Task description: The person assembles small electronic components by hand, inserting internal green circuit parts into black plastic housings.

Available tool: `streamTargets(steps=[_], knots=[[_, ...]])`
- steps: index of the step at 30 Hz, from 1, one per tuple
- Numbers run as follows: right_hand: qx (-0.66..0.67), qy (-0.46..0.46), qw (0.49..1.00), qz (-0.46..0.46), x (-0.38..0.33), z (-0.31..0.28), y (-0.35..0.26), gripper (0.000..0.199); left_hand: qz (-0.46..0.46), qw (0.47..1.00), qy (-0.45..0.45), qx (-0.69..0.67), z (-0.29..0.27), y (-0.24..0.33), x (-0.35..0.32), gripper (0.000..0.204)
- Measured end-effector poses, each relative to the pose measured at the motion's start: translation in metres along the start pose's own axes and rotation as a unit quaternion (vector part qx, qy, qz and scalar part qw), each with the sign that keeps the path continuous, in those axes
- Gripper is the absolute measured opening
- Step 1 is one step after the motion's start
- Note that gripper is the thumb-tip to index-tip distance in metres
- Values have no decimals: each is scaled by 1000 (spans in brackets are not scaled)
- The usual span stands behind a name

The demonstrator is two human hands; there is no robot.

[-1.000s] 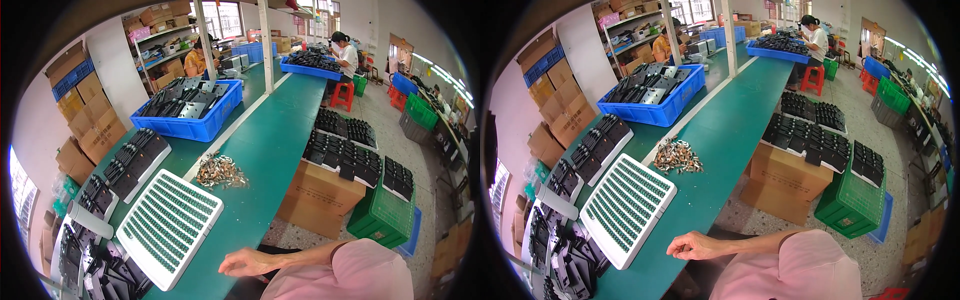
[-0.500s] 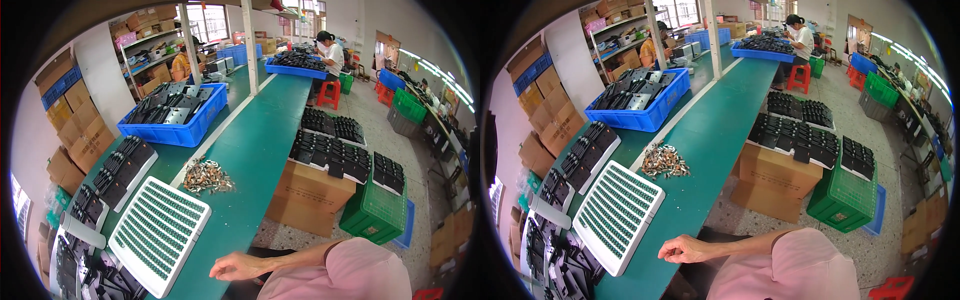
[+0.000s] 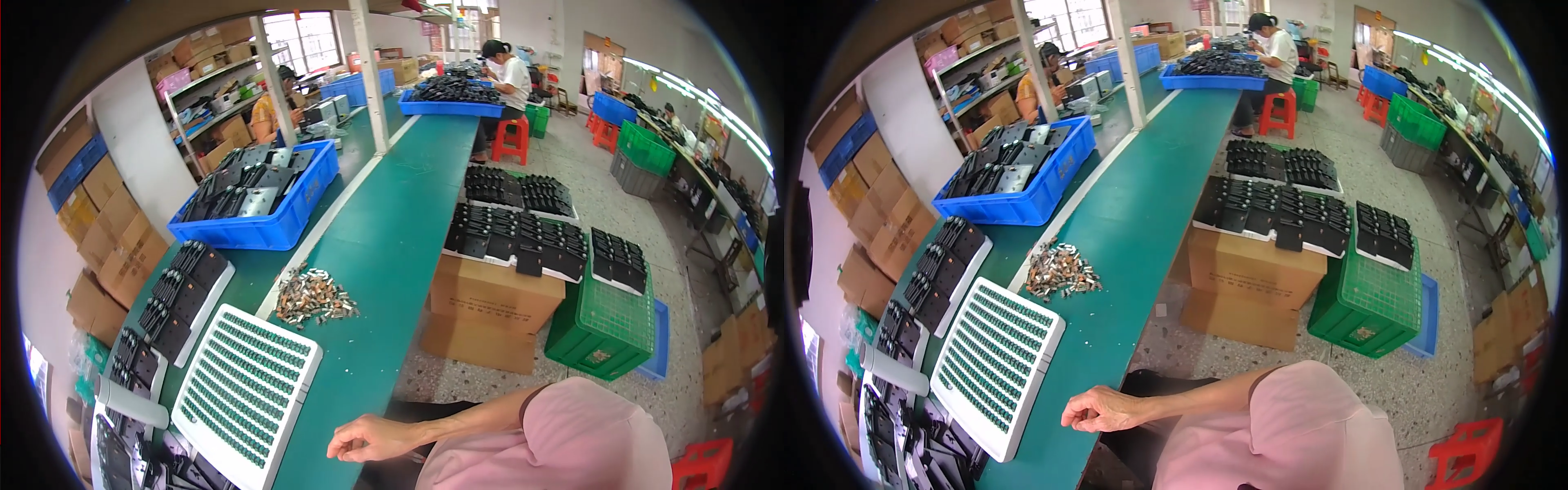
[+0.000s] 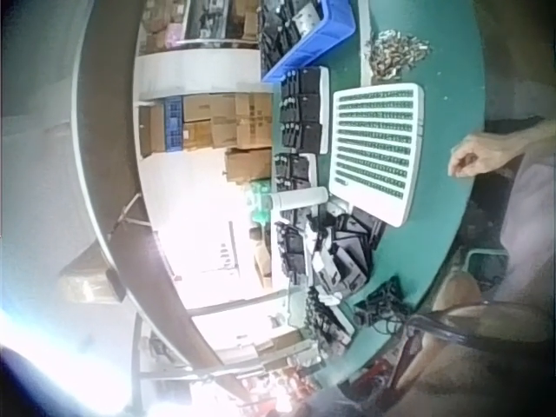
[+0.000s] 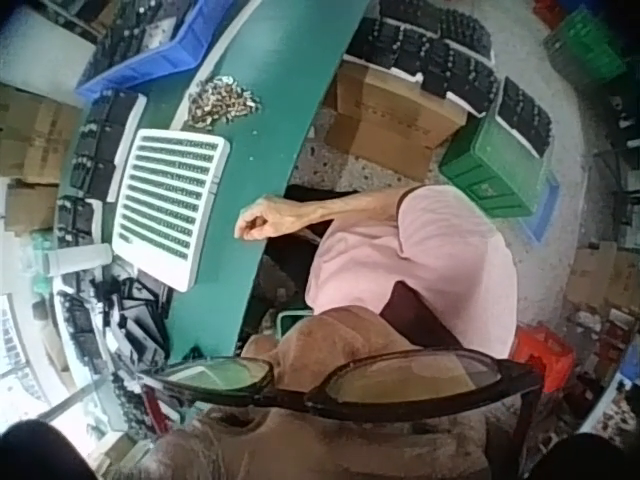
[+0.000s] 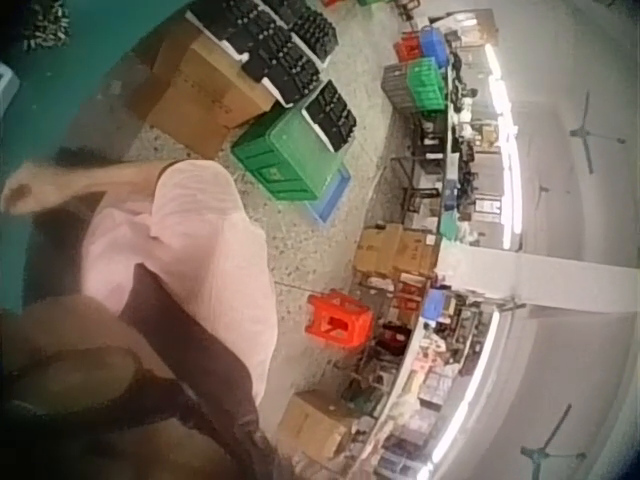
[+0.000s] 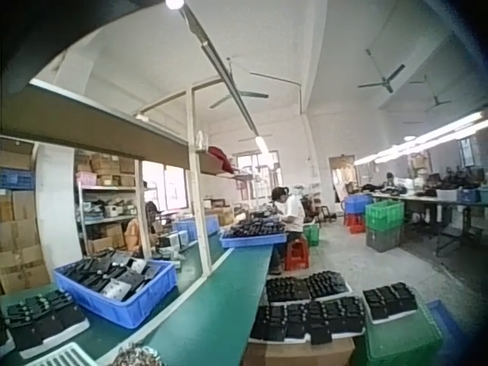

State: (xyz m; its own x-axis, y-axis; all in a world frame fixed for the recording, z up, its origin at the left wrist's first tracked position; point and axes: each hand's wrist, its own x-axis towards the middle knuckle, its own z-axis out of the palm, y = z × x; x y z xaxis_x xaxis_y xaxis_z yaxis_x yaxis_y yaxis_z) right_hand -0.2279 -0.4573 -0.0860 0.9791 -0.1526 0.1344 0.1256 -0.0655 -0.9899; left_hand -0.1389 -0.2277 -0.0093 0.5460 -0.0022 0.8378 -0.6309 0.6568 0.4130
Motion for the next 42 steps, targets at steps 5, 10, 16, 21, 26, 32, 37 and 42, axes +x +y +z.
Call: streamTargets(steps=[5, 10, 16, 21, 26, 32, 37, 42], knots=[[6, 39, 998, -41, 2, 2, 0, 18, -14, 999, -12, -51, 15, -11, 8, 32], [28, 52, 997, -57, 1, 3, -2, 17, -24, 996, -18, -81, 27, -16, 12, 32], [27, 50, 997, -48, 0, 0, -8, 16, -13, 995, -9, -96, 40, -17, 18, 33], [13, 44, 995, -92, 4, 4, 11, 15, 7, 993, 2, -114, 52, -20, 24, 33], [10, 44, 995, -89, 3, 6, 8, 15, 31, 991, 14, -132, 65, -21, 31, 34], [26, 60, 996, -68, -2, 4, -3, 14, 61, 986, 32, -149, 77, -16, 39, 34], [24, 65, 995, -72, 0, 7, -4, 14, 80, 983, 48, -158, 82, -10, 45, 34], [20, 72, 994, -74, -2, 4, -7, 13, 90, 979, 54, -173, 92, -8, 53, 35]])
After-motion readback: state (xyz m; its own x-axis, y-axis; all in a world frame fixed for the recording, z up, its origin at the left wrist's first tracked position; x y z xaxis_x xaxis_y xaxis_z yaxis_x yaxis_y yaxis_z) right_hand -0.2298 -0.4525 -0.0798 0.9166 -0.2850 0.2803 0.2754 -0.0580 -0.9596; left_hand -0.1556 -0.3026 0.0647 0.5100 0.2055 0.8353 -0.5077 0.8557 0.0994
